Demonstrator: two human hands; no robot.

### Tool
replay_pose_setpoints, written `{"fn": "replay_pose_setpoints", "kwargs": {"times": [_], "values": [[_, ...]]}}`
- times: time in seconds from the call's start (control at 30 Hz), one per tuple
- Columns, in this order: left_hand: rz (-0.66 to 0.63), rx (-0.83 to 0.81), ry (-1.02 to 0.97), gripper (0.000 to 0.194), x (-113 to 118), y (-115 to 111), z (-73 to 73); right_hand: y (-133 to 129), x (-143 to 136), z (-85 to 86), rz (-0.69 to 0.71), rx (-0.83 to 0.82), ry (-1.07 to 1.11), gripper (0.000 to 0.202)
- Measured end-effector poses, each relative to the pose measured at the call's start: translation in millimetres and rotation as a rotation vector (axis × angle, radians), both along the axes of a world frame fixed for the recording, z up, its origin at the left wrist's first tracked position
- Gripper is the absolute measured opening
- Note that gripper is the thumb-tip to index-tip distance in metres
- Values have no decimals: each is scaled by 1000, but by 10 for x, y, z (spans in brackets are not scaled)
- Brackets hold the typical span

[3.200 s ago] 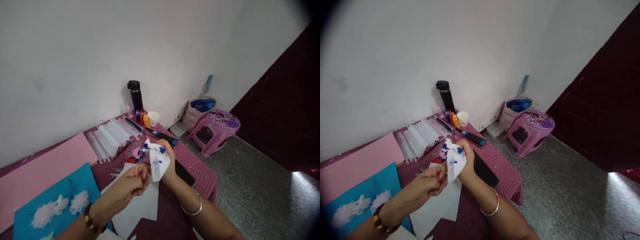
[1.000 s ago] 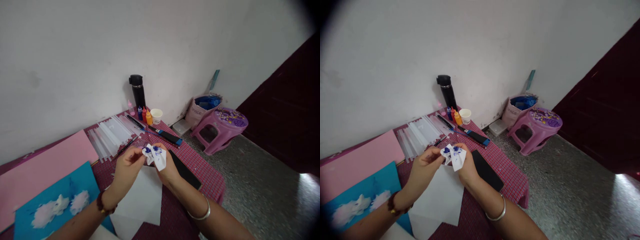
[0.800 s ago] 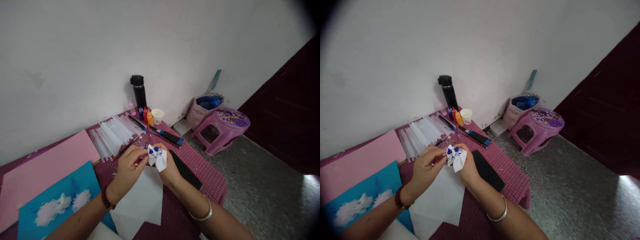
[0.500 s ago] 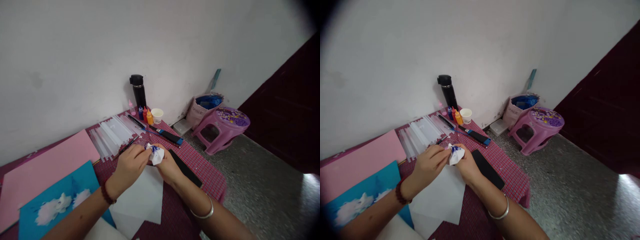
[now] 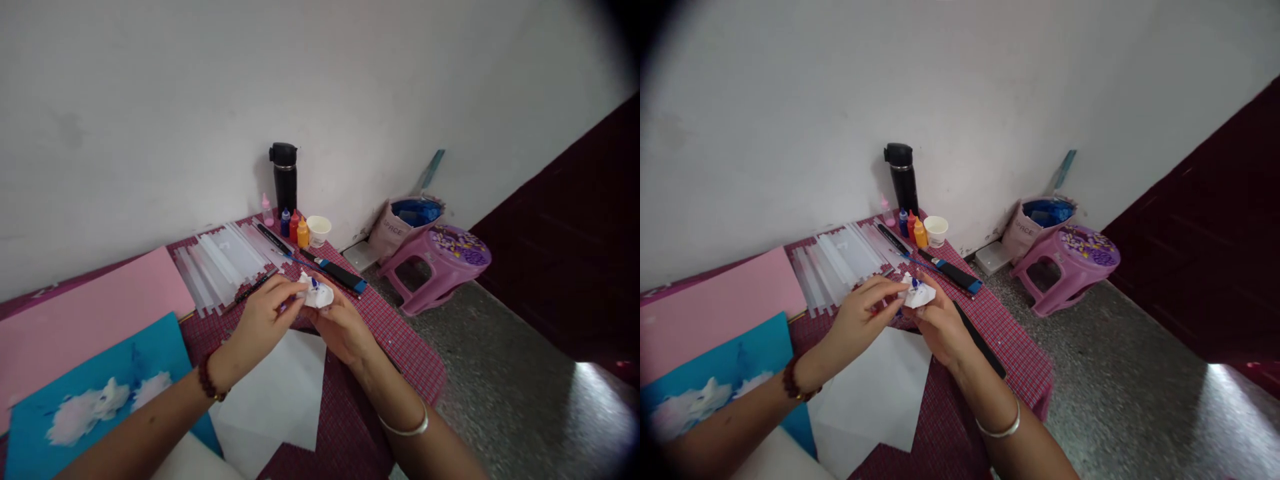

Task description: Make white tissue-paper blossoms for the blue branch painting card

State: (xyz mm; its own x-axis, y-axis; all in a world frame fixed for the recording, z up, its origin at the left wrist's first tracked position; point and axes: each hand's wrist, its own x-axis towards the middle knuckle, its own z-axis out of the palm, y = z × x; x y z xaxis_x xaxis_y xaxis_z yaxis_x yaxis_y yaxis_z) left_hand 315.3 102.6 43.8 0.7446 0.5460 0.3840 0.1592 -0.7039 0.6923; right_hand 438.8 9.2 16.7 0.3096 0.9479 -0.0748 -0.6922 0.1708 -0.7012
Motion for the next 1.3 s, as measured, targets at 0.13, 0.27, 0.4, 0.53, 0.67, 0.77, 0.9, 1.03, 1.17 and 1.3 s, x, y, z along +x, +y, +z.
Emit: {"fn": "replay_pose_setpoints", "kwargs": {"times": [0.13, 0.27, 0.4, 0.53, 0.67, 0.77, 0.9, 1.03, 1.17, 1.3], "values": [[29, 25, -29, 21, 2, 4, -19, 5, 1, 30, 14, 4, 99, 43], [40, 55, -41, 23, 0, -24, -33, 43, -34, -9, -17, -48, 145, 33], [-21, 57, -13, 30, 7, -105, -74, 78, -61, -79, -118, -85, 64, 39], [28, -275, -81, 21, 54, -171, -92, 83, -43, -110, -214, -102, -126, 41], [151, -813, -208, 28, 129, -167, -70, 71, -25, -113, -253, -77, -224, 44], [98, -931, -195, 24, 159, -155, -77, 70, -49, -107, -232, -77, -141, 42], [105, -783, -214, 12, 141, -159, -69, 72, -68, -85, -121, -92, 17, 33], [25, -473, -104, 11, 18, 25, 82, 38, 107, -39, -212, -109, -24, 31], [144, -327, 61, 16, -188, 431, 105, -18, 402, 16, -320, -172, -409, 23], [116, -94, 373, 18, -326, 678, -161, 2, 517, 8, -9, -274, -816, 13]]}}
